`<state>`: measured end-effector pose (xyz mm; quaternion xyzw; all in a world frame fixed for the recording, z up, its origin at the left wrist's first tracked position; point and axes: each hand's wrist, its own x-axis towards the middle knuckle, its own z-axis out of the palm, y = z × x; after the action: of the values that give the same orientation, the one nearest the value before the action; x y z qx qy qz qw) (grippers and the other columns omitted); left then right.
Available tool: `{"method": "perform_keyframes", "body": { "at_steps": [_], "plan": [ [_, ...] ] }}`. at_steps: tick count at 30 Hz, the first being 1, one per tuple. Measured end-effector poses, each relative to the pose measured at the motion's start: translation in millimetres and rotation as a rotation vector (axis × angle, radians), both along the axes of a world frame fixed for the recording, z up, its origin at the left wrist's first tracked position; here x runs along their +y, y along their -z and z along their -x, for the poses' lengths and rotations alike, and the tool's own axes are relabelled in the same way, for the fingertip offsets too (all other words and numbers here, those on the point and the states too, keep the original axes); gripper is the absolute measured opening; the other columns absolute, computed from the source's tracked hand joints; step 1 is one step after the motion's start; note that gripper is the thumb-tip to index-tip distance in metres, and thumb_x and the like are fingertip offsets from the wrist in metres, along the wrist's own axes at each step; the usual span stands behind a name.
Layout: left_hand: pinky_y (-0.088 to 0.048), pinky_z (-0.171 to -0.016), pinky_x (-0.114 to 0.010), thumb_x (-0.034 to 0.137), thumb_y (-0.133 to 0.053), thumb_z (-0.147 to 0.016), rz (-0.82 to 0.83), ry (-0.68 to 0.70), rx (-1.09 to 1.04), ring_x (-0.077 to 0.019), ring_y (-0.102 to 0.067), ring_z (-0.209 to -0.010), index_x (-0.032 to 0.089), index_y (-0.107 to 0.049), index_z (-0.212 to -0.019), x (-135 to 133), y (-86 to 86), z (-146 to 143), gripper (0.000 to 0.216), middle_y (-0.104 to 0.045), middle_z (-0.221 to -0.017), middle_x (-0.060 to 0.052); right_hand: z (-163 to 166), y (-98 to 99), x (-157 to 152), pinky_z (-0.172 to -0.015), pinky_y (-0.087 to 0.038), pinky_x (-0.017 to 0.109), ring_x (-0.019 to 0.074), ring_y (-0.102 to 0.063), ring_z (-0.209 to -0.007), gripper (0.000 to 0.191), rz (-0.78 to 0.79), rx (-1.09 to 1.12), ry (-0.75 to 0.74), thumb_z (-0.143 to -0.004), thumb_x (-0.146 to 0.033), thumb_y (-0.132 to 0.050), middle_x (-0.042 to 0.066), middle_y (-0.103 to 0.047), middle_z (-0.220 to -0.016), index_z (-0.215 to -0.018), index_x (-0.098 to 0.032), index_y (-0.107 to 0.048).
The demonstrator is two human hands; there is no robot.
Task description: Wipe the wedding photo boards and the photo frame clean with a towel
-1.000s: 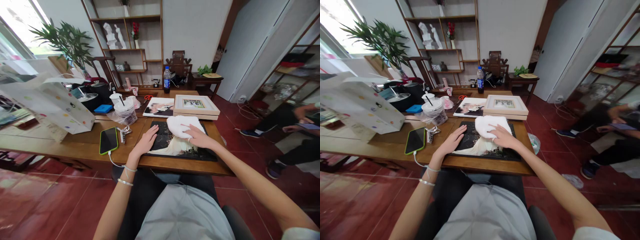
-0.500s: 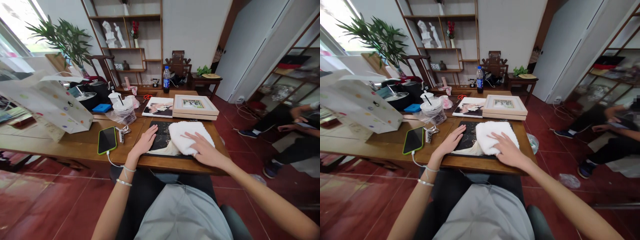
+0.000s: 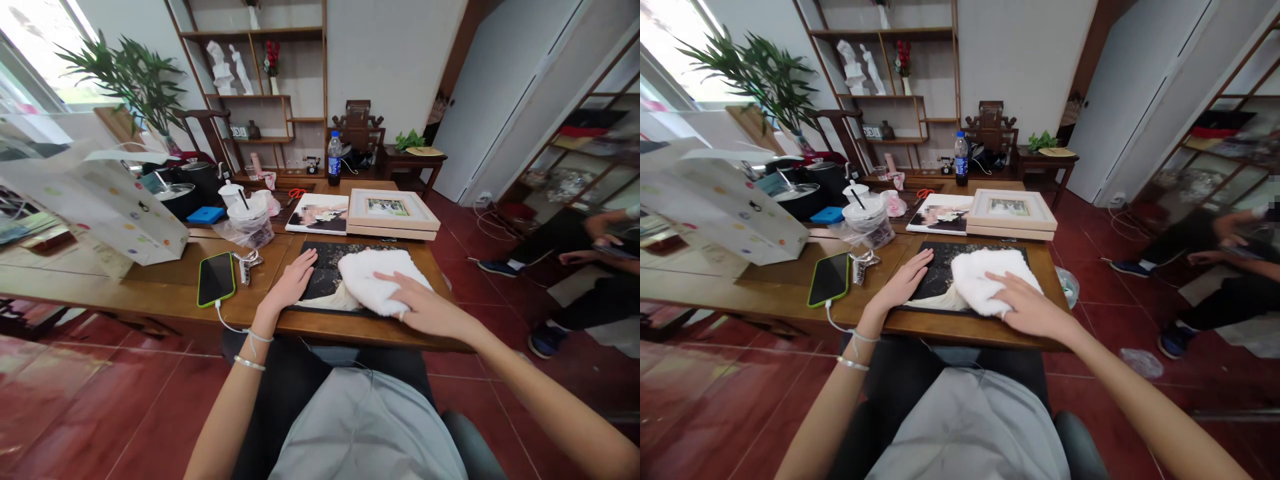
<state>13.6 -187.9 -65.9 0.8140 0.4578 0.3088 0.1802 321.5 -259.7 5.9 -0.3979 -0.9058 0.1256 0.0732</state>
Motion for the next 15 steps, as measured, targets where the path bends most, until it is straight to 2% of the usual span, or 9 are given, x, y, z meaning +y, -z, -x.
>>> {"method": "perform_keyframes", "body": {
  "at_steps": [3, 6, 8, 11, 15],
  "plan": [
    [-0.022, -0.109, -0.045, 0.031, -0.031, -0.092, -0.003, -0.002, 0.006, -0.0188, -0.027, -0.134, 0.020, -0.042, -0.131, -0.1, -0.9, -0.2, 0.042, -0.035, -0.143, -0.006, -13.0, 10.7, 43.0, -0.105, -0.025, 0.048, 0.0289, -0.029, -0.129, 0.034, -0.086, 0.014, 0.115, -0.077, -0.022, -0.047, 0.012, -0.036, -0.140, -0.106, -0.014, -0.062],
    [-0.022, -0.110, -0.044, 0.030, -0.030, -0.092, 0.004, -0.006, 0.009, -0.0184, -0.027, -0.134, 0.020, -0.042, -0.131, -0.8, -2.2, -0.5, 0.042, -0.034, -0.143, -0.006, -24.9, 19.0, 75.5, -0.103, -0.028, 0.048, 0.0292, -0.038, -0.123, 0.033, -0.134, 0.015, 0.190, -0.084, -0.032, -0.042, 0.009, -0.051, -0.129, -0.107, -0.018, -0.062],
    [-0.022, -0.109, -0.045, 0.030, -0.030, -0.092, 0.008, -0.009, 0.008, -0.0187, -0.027, -0.134, 0.020, -0.042, -0.131, -1.0, -2.5, -0.6, 0.042, -0.034, -0.143, -0.006, -30.1, 22.2, 85.3, -0.102, -0.029, 0.048, 0.0285, -0.041, -0.121, 0.032, -0.145, 0.012, 0.205, -0.085, -0.033, -0.041, 0.008, -0.056, -0.123, -0.105, -0.019, -0.063],
    [-0.023, -0.109, -0.045, 0.030, -0.030, -0.092, -0.001, -0.007, 0.004, -0.0188, -0.027, -0.134, 0.020, -0.042, -0.131, -1.0, -2.1, -0.6, 0.042, -0.035, -0.143, -0.006, -32.1, 24.9, 78.8, -0.105, -0.025, 0.048, 0.0282, -0.035, -0.126, 0.030, -0.190, -0.007, 0.181, -0.080, -0.025, -0.045, 0.011, -0.048, -0.132, -0.102, -0.016, -0.063],
    [-0.023, -0.109, -0.045, 0.030, -0.030, -0.092, -0.006, -0.007, 0.004, -0.0189, -0.028, -0.134, 0.021, -0.042, -0.131, -0.9, -2.0, -0.7, 0.042, -0.035, -0.143, -0.006, -23.9, 21.1, 36.1, -0.108, -0.016, 0.049, 0.0247, -0.022, -0.133, 0.032, -0.196, -0.038, 0.104, -0.070, -0.011, -0.045, 0.012, -0.039, -0.139, -0.095, -0.016, -0.064]
  ]
}}
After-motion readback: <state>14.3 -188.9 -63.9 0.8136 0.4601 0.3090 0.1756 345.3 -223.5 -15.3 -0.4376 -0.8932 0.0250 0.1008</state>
